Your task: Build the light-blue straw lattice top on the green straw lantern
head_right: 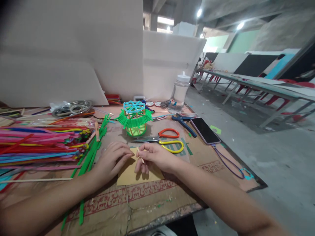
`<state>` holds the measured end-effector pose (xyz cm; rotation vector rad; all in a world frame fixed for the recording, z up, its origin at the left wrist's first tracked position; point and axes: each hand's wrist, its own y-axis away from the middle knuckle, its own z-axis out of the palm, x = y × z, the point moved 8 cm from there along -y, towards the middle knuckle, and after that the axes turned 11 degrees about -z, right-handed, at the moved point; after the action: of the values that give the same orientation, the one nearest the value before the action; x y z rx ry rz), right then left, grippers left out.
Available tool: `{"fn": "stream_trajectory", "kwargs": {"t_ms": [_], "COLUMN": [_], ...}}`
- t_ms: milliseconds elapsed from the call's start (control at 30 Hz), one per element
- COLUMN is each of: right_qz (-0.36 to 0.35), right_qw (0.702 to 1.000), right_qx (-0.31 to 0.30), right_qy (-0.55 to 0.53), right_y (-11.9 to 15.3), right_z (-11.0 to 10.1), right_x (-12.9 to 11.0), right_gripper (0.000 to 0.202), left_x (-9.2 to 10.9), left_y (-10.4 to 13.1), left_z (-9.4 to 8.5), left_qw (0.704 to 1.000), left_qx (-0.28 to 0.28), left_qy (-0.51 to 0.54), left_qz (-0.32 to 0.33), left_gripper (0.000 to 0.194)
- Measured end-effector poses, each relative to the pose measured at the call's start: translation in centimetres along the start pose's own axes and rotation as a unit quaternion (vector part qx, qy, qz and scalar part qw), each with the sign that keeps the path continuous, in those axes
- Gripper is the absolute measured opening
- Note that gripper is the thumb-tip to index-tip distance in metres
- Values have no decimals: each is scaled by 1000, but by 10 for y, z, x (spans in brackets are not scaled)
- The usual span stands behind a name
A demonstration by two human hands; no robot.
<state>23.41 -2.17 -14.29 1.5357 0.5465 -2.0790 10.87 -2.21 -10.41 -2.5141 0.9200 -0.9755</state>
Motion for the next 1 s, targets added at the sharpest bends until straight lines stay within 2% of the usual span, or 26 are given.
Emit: {"fn": "stream_trajectory", "kwargs": {"t_ms": [167,400,500,600,667,700,767,833,900,1000], "right_qz": [0,6,0,-40,-72,-89,-121,-141,-134,-96], "right_qw": [997,993,997,992,971,949,884,823,801,791], "right_qx": [-25,72,74,75,67,60,43,25,6,-28], "right_qy": [-69,-90,-37,92,218,296,450,550,583,603], "right_y": [1,5,4,2,4,5,7,9,9,9], "right_z": [8,1,0,-2,-4,-4,-4,-2,0,4], "right_x": [-1,-3,-1,-8,-20,-28,-45,-57,-59,-49], "right_gripper": [40,35,40,38,24,17,14,18,19,13], "left_x": [-5,-2,-1,-1,-2,-3,-5,-7,-9,-11], "left_y": [-4,-5,-3,-1,-1,-1,-1,-1,0,1], "left_z": [-4,-4,-4,-3,0,2,9,18,24,29], "left_qw": [999,999,999,999,999,999,998,995,990,985], "left_qx": [10,-23,-18,-11,-14,-22,-50,-87,-119,-144], "left_qy": [36,42,43,42,31,21,-4,-31,-50,-63], "left_qz": [-23,-22,-11,4,-1,-9,-30,-45,-57,-69], "left_gripper": [20,29,28,26,24,23,26,35,39,39]}}
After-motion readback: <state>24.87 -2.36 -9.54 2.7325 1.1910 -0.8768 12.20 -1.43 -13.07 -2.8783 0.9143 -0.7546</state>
